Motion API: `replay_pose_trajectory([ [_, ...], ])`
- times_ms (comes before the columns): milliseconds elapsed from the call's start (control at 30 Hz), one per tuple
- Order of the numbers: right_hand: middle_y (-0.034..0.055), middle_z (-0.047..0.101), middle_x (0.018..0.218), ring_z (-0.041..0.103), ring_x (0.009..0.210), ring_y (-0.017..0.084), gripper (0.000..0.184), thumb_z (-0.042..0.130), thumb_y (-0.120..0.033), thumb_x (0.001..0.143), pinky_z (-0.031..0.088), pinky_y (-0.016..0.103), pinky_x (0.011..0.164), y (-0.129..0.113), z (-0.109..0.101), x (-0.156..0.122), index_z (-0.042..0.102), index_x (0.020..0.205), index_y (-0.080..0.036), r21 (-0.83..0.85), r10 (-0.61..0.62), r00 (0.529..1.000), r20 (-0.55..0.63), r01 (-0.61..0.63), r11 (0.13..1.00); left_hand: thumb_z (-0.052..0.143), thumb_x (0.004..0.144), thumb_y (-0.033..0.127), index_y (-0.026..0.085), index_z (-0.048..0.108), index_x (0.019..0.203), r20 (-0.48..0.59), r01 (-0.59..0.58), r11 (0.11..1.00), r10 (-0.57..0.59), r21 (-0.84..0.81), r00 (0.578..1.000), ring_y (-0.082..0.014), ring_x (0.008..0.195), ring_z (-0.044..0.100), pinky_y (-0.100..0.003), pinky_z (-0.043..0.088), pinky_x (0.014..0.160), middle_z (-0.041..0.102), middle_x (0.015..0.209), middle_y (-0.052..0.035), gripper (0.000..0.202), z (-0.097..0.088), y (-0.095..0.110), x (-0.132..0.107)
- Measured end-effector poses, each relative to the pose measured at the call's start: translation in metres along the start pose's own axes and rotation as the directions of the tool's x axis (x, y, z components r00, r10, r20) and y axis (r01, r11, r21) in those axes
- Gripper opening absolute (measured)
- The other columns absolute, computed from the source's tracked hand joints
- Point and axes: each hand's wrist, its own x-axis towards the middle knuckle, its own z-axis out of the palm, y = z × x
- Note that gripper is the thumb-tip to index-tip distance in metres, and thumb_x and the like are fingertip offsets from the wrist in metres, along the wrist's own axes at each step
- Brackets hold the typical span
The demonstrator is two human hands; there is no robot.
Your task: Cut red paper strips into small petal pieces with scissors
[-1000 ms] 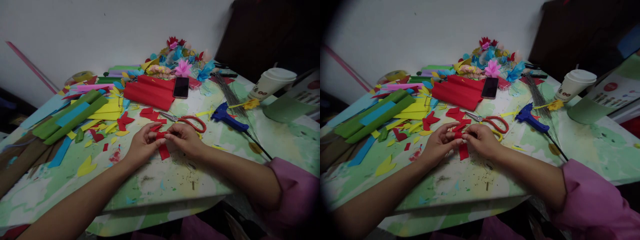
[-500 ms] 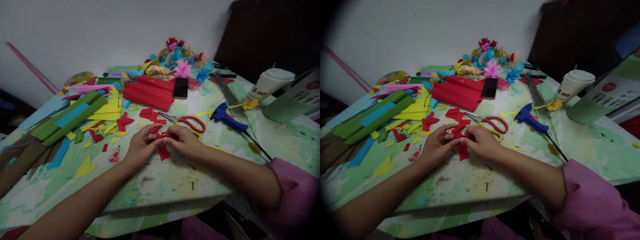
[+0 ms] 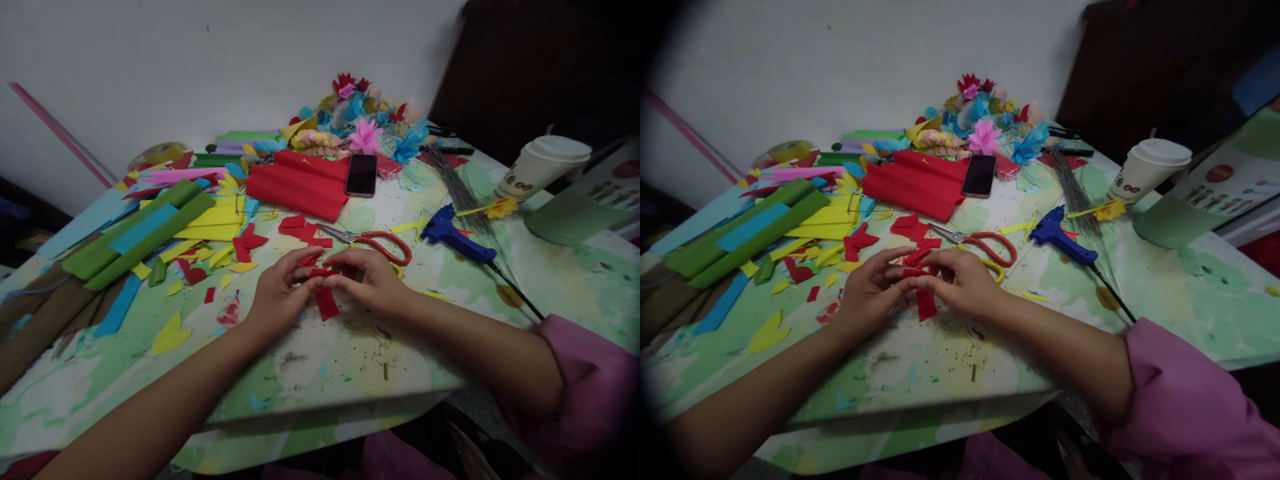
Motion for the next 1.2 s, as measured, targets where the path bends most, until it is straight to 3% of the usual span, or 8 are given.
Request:
replay_pose_trajectory([
  [100, 0.0039, 0.067, 0.079, 0.058, 0.072, 0.014, 0.015, 0.064, -0.028, 0.082, 0.044, 0.027, 0.065, 0.002, -0.001, 0.001, 0.070, 0.091, -0.017, 0.030, -0.049, 0.998, 0.026, 0.048, 0.998, 0.068, 0.078, 0.024, 0.023, 0.058, 0.119, 0.001, -0.075, 0.988, 0.075, 0.134, 0.997, -0.0182, 0.089, 0.070, -0.026, 0.055, 0.077, 0.068, 0.109, -0.0061, 0.042, -0.001, 0.000, -0.002],
  [200, 0.0038, 0.067, 0.078, 0.059, 0.073, 0.013, 0.011, 0.065, -0.022, 0.081, 0.044, 0.027, 0.065, 0.006, 0.000, 0.001, 0.071, 0.088, -0.017, 0.060, -0.074, 0.997, 0.003, 0.074, 0.995, 0.067, 0.079, 0.023, 0.024, 0.057, 0.121, 0.004, -0.093, 0.967, 0.094, 0.239, 0.996, -0.0174, 0.087, 0.070, -0.026, 0.055, 0.079, 0.069, 0.108, -0.0049, 0.044, -0.001, 0.002, -0.003],
  [400, 0.0007, 0.063, 0.069, 0.054, 0.065, 0.011, 0.005, 0.065, -0.018, 0.079, 0.040, 0.025, 0.060, 0.006, 0.001, 0.001, 0.068, 0.075, -0.018, 0.010, -0.070, 0.996, -0.051, 0.070, 0.997, 0.067, 0.079, 0.023, 0.023, 0.052, 0.127, -0.011, -0.062, 0.956, 0.068, 0.287, 0.998, -0.0157, 0.071, 0.069, -0.025, 0.053, 0.069, 0.070, 0.076, 0.0003, 0.050, -0.001, 0.003, -0.002],
  [500, -0.0013, 0.058, 0.064, 0.048, 0.060, 0.010, 0.008, 0.065, -0.020, 0.079, 0.036, 0.024, 0.057, 0.004, 0.000, 0.001, 0.065, 0.072, -0.017, -0.036, -0.026, 0.998, -0.059, 0.023, 0.999, 0.066, 0.079, 0.024, 0.023, 0.052, 0.127, -0.025, -0.073, 0.949, 0.085, 0.308, 0.996, -0.0141, 0.066, 0.067, -0.025, 0.051, 0.066, 0.069, 0.070, 0.0019, 0.050, -0.002, 0.001, -0.001],
  [600, -0.0019, 0.053, 0.062, 0.044, 0.058, 0.010, 0.016, 0.063, -0.025, 0.082, 0.031, 0.024, 0.055, 0.002, -0.001, 0.001, 0.060, 0.069, -0.015, -0.116, 0.020, 1.000, 0.000, -0.020, 0.993, 0.066, 0.080, 0.024, 0.022, 0.052, 0.127, -0.012, -0.085, 0.953, 0.093, 0.290, 0.996, -0.0134, 0.065, 0.066, -0.024, 0.050, 0.064, 0.067, 0.070, 0.0020, 0.049, -0.002, 0.000, -0.001],
  [767, -0.0024, 0.045, 0.059, 0.040, 0.058, 0.010, 0.033, 0.051, -0.029, 0.090, 0.028, 0.026, 0.058, -0.002, -0.002, 0.000, 0.048, 0.060, -0.017, -0.182, 0.014, 0.982, 0.187, 0.021, 0.983, 0.067, 0.079, 0.022, 0.023, 0.054, 0.125, 0.034, -0.105, 0.964, 0.099, 0.246, 0.994, -0.0115, 0.061, 0.063, -0.021, 0.047, 0.058, 0.065, 0.070, 0.0023, 0.048, -0.002, 0.000, -0.001],
  [933, -0.0037, 0.040, 0.056, 0.037, 0.057, 0.010, 0.037, 0.049, -0.029, 0.090, 0.027, 0.027, 0.057, -0.001, -0.001, -0.001, 0.039, 0.055, -0.018, -0.111, 0.020, 0.987, 0.162, -0.002, 0.994, 0.067, 0.079, 0.021, 0.023, 0.051, 0.127, 0.092, -0.035, 0.988, 0.021, 0.150, 0.996, -0.0093, 0.055, 0.058, -0.020, 0.045, 0.054, 0.061, 0.062, 0.0051, 0.052, -0.004, 0.003, 0.001],
  [1200, -0.0039, 0.038, 0.055, 0.036, 0.054, 0.010, 0.038, 0.047, -0.032, 0.089, 0.028, 0.027, 0.055, -0.005, -0.001, 0.001, 0.039, 0.054, -0.019, -0.047, -0.014, 0.990, 0.143, 0.021, 0.999, 0.070, 0.076, 0.027, 0.022, 0.052, 0.128, 0.165, 0.133, 0.991, -0.128, -0.021, 0.978, -0.0122, 0.053, 0.061, -0.022, 0.048, 0.051, 0.061, 0.058, 0.0039, 0.055, -0.005, 0.010, 0.002],
])
